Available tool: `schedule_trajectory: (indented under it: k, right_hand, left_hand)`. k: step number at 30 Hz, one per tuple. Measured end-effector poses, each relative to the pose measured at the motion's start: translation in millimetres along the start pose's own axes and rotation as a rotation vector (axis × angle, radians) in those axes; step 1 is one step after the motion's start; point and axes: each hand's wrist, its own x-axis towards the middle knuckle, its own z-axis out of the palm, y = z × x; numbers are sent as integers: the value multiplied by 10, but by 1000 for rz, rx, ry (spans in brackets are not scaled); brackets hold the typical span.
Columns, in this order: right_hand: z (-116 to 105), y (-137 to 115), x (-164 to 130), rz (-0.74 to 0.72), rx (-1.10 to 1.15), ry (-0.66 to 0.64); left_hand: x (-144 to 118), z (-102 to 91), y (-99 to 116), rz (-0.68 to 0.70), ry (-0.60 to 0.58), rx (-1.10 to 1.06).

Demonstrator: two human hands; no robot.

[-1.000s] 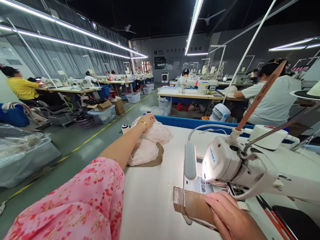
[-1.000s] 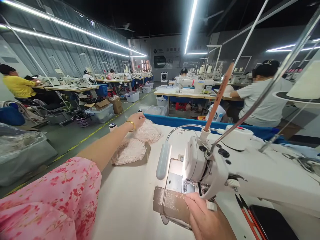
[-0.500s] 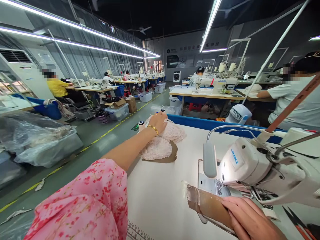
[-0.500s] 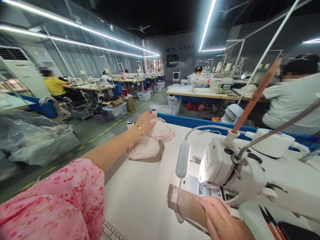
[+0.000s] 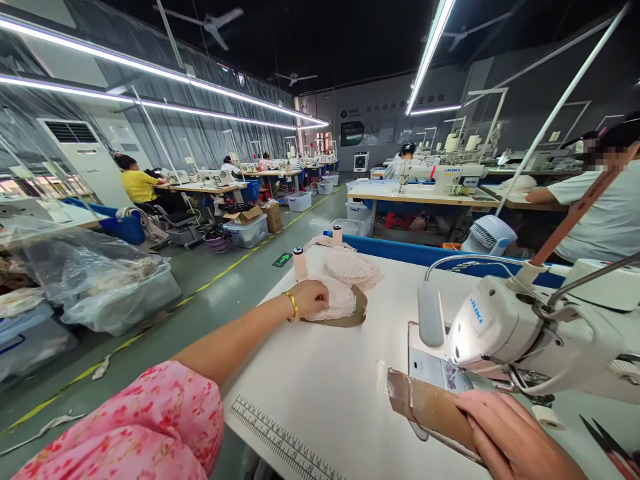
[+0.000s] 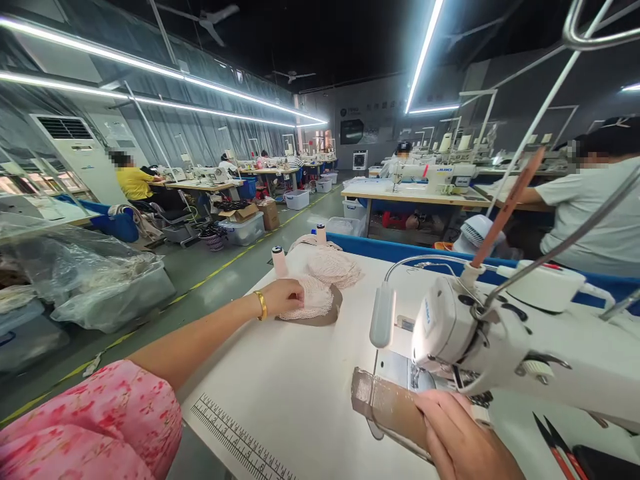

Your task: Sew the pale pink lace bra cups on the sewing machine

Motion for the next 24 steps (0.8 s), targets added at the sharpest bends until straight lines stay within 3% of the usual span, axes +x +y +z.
schedule_trajectory:
  k: [2, 5, 7, 9, 10, 14, 16, 20, 24]
  right_hand:
    - [-14, -26, 31, 27, 13, 8]
    - [-25, -54, 32, 86, 30, -9]
    - [-55, -81, 21, 122, 78, -43]
    - [-114, -118, 29, 228, 132, -68]
    - [-149, -137, 43, 260, 170, -94]
    - [-246, -204, 132, 354, 299, -203]
    - [-240, -235, 158, 369, 318, -227]
    - [-181, -274, 151, 386, 287, -238]
    - [-202, -267, 153, 425, 359, -252]
  left_hand:
    - [-23, -31, 108, 3, -13, -57]
    - [-171, 11, 492, 97, -79, -168]
    - [-331, 93, 816, 264, -189, -283]
    - [-483, 197, 1074, 569, -355, -479]
    - [-534, 256, 1156, 616, -343, -493]
    - [-513, 558, 1237, 521, -126, -358]
    - [-418, 713, 1260, 476, -79, -271]
    - [-233, 888, 1461, 370, -112, -175]
    - [-155, 896, 1661, 402, -222, -341]
